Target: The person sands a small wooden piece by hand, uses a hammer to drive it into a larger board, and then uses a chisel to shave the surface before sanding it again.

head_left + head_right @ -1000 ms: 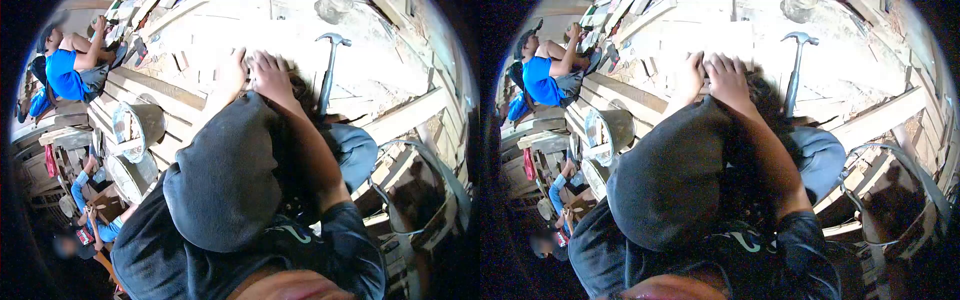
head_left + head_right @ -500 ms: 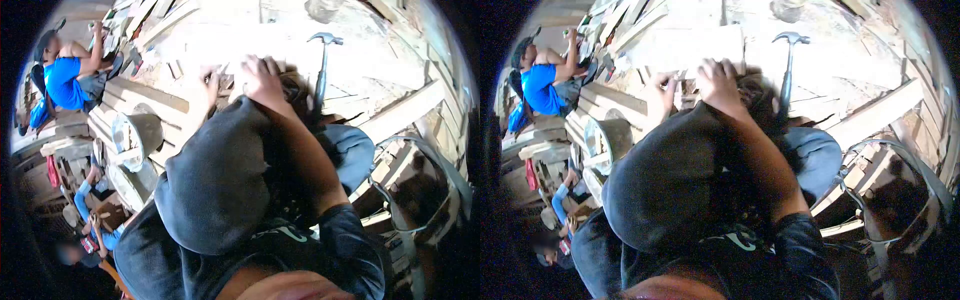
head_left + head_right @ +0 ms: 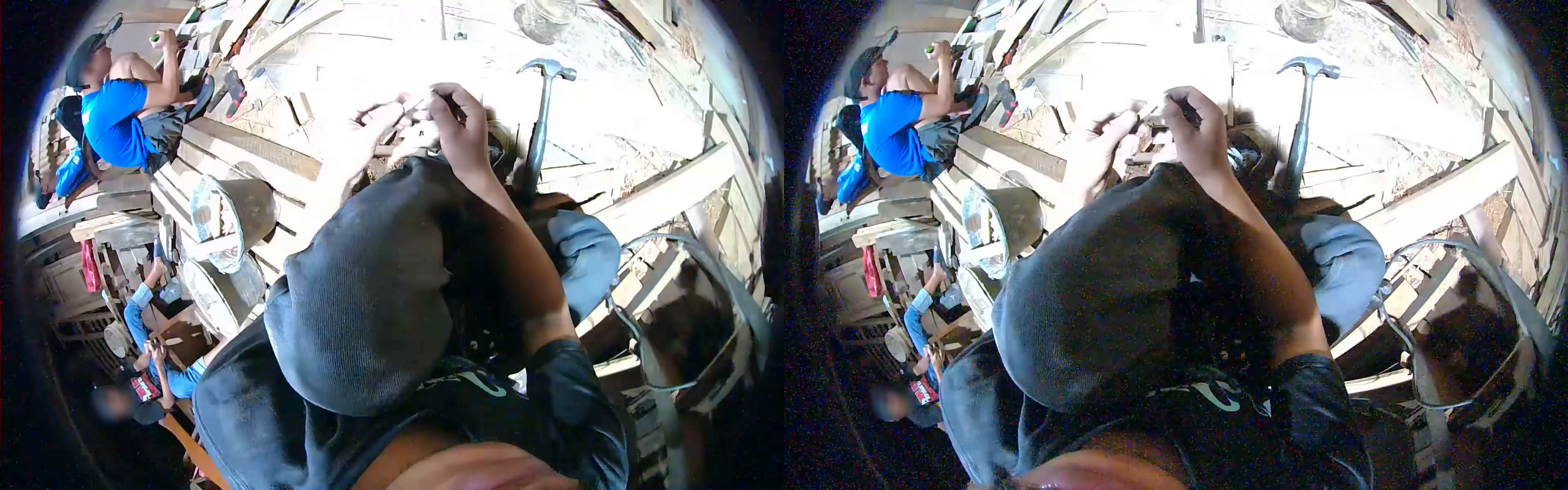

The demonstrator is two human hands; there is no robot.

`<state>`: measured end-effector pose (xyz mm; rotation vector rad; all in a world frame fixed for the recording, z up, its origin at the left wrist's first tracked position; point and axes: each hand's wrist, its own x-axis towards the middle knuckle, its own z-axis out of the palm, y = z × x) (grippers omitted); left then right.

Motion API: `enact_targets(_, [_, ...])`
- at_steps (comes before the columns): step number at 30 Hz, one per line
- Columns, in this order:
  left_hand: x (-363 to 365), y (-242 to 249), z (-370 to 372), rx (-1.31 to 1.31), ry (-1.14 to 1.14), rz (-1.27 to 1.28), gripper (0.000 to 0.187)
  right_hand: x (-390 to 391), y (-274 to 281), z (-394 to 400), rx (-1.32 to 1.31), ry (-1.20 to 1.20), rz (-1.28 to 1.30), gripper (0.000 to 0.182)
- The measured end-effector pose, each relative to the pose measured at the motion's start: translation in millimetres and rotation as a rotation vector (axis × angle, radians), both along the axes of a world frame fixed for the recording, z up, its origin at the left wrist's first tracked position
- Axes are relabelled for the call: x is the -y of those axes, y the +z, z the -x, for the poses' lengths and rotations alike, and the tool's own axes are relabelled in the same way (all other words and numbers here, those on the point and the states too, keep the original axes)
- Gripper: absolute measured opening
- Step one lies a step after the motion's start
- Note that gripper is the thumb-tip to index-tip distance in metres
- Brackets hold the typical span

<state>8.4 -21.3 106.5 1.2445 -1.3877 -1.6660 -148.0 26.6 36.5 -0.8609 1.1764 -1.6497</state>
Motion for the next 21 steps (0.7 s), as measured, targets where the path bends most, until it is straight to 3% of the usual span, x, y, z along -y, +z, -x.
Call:
enact_targets(1, [-0.9,1.0,-1.1,-0.012,0.010,-0.145,0.028,1.3,-6.4,-1.5,-0.011,-0.008,0.019,0.017])
enact_targets(5, [0.6,-15.2,3.9,0.267,-0.053,0.157,0.021,1.7,-5.2,-1.2,-0.148,-0.013,0.058,0.018])
enact_targets(6, [1.8,-18.4,7.2,0.293,-0.025,0.189,0.019,2.0,-5.1,-1.6,-0.311,-0.077,0.042,0.018])
enact_targets(9, [19.7,-39.7,12.2,0.712,-0.029,0.674,0.018,2.3,-7.4,-4.4,-0.729,-0.193,0.032,0.021])
enact_targets(14, [32.7,-71.2,23.1,0.753,-0.002,0.789,0.016,-2.2,-20.7,-11.3,-1.134,-0.150,0.119,0.030])
enact_targets(17, [30.1,-76.4,21.1,0.896,-0.040,1.021,0.014,-4.6,-25.4,-12.9,-1.230,-0.103,0.100,0.031])
enact_targets(21, [12.1,-80.0,10.9,0.737,0.045,0.732,0.013,-2.9,-20.1,-13.9,-1.294,-0.068,0.049,0.042])
